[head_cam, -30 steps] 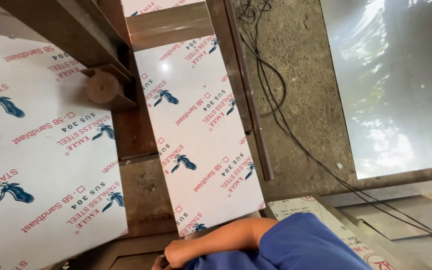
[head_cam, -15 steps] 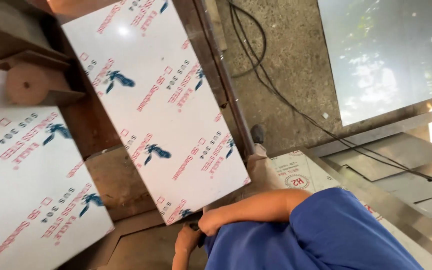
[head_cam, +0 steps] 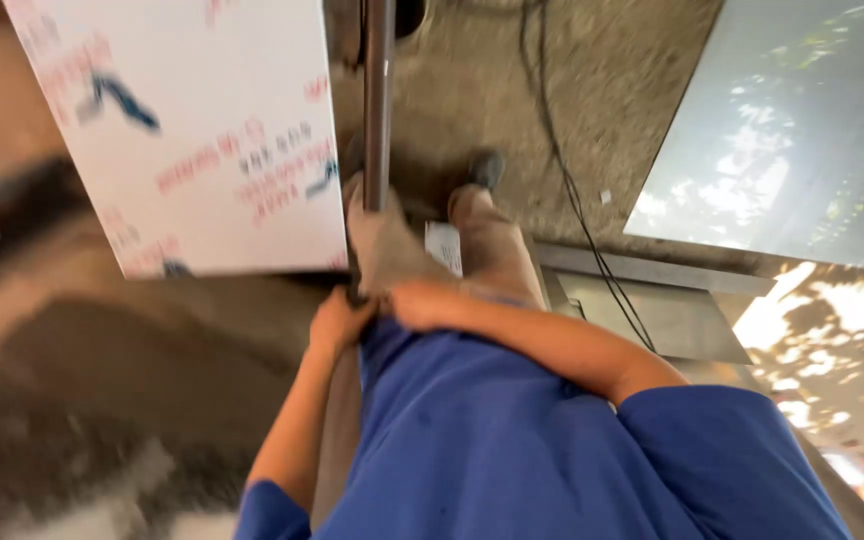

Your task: Measuring, grinding, and marking stainless steel sheets for fabrication in a metal workshop.

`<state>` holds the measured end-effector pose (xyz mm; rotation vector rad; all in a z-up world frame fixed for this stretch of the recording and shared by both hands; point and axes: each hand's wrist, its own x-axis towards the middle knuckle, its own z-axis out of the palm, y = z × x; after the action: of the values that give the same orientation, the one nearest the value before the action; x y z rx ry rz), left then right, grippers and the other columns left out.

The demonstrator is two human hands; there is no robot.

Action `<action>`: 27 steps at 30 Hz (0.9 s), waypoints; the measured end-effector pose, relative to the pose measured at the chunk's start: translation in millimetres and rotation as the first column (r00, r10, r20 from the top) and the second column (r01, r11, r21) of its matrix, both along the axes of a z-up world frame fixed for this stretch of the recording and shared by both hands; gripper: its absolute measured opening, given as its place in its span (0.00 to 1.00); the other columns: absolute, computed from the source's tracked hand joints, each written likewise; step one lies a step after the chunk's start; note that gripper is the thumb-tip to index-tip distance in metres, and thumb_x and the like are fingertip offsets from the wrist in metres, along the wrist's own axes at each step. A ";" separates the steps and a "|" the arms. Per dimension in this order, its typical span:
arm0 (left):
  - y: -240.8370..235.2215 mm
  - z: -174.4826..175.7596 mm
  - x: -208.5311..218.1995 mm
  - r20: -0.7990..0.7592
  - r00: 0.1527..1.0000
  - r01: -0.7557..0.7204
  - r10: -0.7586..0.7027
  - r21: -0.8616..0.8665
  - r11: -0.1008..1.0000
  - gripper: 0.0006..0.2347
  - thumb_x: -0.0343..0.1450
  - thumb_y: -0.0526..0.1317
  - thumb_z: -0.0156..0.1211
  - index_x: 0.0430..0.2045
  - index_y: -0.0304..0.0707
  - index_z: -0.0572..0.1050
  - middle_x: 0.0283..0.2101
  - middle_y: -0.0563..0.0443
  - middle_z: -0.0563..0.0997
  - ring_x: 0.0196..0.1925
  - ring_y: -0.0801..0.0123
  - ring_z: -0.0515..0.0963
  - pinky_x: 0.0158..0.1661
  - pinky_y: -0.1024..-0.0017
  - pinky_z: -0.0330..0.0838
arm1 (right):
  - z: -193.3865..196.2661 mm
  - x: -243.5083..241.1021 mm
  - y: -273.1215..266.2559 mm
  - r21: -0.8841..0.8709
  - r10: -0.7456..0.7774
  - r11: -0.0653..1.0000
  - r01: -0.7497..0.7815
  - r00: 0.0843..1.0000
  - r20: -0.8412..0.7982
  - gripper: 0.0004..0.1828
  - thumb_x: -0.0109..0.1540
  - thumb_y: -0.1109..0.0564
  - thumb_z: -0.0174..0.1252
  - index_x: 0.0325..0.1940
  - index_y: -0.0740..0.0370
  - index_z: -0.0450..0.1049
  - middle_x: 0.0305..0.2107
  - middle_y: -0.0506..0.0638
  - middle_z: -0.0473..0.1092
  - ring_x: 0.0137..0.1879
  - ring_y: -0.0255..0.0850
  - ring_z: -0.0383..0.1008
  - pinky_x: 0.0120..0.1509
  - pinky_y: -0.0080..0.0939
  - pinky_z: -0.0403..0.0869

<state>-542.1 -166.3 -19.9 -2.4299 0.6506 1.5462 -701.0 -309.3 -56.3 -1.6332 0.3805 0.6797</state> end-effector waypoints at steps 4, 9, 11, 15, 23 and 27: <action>-90.3 24.5 -49.8 0.101 0.994 -0.035 0.043 -0.082 0.996 0.33 0.65 0.62 0.65 0.55 0.35 0.71 0.46 0.29 0.82 0.50 0.40 0.81 0.49 0.50 0.76 | 78.9 -36.1 -97.8 -0.258 -0.126 0.962 0.086 0.982 -0.143 0.24 0.58 0.40 0.64 0.45 0.62 0.77 0.38 0.63 0.77 0.47 0.60 0.77 0.50 0.57 0.74; -182.2 52.0 -90.2 -0.013 0.984 0.173 -0.178 -0.184 0.968 0.30 0.60 0.56 0.71 0.51 0.38 0.73 0.48 0.36 0.81 0.52 0.45 0.80 0.48 0.51 0.75 | 62.0 -87.1 -149.6 -0.273 -0.198 0.952 0.135 0.956 -0.216 0.31 0.50 0.41 0.68 0.50 0.61 0.75 0.41 0.62 0.77 0.47 0.60 0.77 0.51 0.56 0.75; -215.5 54.8 -96.7 0.024 0.967 0.254 -0.254 -0.210 0.944 0.31 0.59 0.55 0.72 0.51 0.37 0.72 0.47 0.37 0.80 0.51 0.44 0.79 0.46 0.51 0.75 | 52.9 -101.1 -179.5 -0.264 -0.172 0.959 0.100 0.948 -0.267 0.26 0.51 0.43 0.67 0.45 0.61 0.77 0.40 0.61 0.78 0.48 0.58 0.79 0.53 0.55 0.76; -290.3 43.6 -98.6 -0.028 0.949 0.300 -0.313 -0.210 0.930 0.24 0.60 0.50 0.71 0.46 0.37 0.74 0.46 0.37 0.82 0.50 0.46 0.80 0.48 0.54 0.76 | 35.9 -112.1 -246.7 -0.440 -0.208 0.894 0.084 0.948 -0.240 0.23 0.53 0.45 0.66 0.45 0.62 0.77 0.40 0.61 0.78 0.48 0.59 0.78 0.51 0.57 0.76; -470.4 -24.4 -126.4 0.016 0.941 0.308 -0.339 -0.462 0.832 0.21 0.63 0.50 0.70 0.46 0.42 0.75 0.46 0.38 0.82 0.51 0.44 0.80 0.50 0.52 0.74 | 11.9 -109.5 -421.4 -0.544 -0.245 0.837 0.064 0.932 -0.266 0.20 0.53 0.45 0.67 0.40 0.62 0.79 0.40 0.62 0.77 0.49 0.59 0.78 0.52 0.57 0.77; -557.0 -10.0 -123.0 0.347 0.880 0.472 -0.323 -0.570 0.673 0.27 0.59 0.49 0.73 0.51 0.42 0.71 0.50 0.43 0.78 0.54 0.46 0.76 0.48 0.52 0.76 | -10.6 -91.2 -508.0 -0.601 -0.348 0.777 0.187 0.923 -0.163 0.16 0.54 0.51 0.63 0.43 0.60 0.81 0.40 0.60 0.78 0.49 0.57 0.80 0.49 0.58 0.79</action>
<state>-665.1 -723.3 -29.9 -2.5561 1.7764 0.9404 -792.2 -817.3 -66.9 -2.0022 1.0903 0.5914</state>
